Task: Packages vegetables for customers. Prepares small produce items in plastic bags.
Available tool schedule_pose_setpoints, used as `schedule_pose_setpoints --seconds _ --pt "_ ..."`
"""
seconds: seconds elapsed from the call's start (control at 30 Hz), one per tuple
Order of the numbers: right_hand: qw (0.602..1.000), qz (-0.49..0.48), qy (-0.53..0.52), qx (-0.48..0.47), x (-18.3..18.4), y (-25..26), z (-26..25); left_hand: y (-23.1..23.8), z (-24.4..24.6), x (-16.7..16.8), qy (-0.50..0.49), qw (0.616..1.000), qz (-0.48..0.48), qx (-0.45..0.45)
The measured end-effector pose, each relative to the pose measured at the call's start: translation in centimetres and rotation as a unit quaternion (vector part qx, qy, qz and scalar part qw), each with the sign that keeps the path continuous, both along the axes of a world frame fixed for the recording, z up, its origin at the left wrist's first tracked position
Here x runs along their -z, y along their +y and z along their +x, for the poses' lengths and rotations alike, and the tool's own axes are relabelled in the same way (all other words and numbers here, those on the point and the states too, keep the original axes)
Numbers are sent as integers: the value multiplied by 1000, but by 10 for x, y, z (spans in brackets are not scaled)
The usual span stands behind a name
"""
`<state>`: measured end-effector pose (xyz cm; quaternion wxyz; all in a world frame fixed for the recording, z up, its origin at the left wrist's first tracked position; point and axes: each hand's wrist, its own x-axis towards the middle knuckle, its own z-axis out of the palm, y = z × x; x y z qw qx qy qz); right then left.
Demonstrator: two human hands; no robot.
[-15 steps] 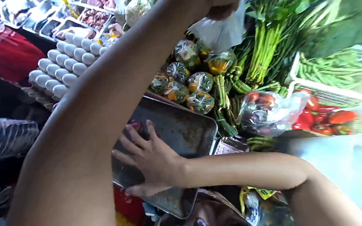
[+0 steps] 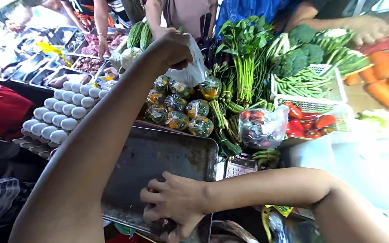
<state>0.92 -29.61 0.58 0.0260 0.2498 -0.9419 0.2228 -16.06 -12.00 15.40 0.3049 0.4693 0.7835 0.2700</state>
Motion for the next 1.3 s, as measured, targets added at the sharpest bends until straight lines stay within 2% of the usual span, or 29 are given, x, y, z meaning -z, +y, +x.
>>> schedule_pose_setpoints --seconds 0.1,0.2,0.27,0.33,0.37,0.43,0.5,0.57,0.63,0.73,0.8,0.9,1.0,1.07,1.2,1.3 --pt "999 -15 37 28 6 2 10 -10 2 -6 -4 1000 5 25" --pt "973 -56 124 185 -25 30 22 -34 9 -17 -17 998 25 57" --pt "900 -129 260 326 -56 70 23 -55 11 -23 -22 996 32 78" --pt "831 -159 284 452 -90 111 22 -78 16 -30 -10 995 31 93" --pt "815 -152 266 491 -97 126 17 -91 21 -37 22 995 14 98" --pt "845 -135 190 482 -88 136 6 -116 33 -50 114 985 -36 127" --pt "878 -68 125 458 -69 117 -7 -141 44 -52 171 975 -63 129" --pt "907 -51 72 412 -63 93 -15 -158 53 -39 203 967 -94 120" --pt "925 -52 -37 374 -64 81 -19 -163 58 -27 245 952 -125 136" --pt "929 -49 -71 360 -52 82 -20 -160 62 -12 272 939 -130 167" --pt "941 -57 -34 331 -37 91 -20 -156 64 -8 272 937 -137 172" --pt "938 -86 26 335 -17 106 -33 -142 60 -5 266 938 -133 178" --pt "916 -198 5 348 -13 116 -40 -125 56 -5 277 927 -161 194" --pt "899 -235 -54 366 -17 122 -42 -121 58 1 314 915 -164 195" --pt "890 -195 -174 375 -23 141 -49 -116 62 7 392 878 -182 203" --pt "894 -195 -156 373 -27 148 -44 -111 61 4 398 878 -195 179"
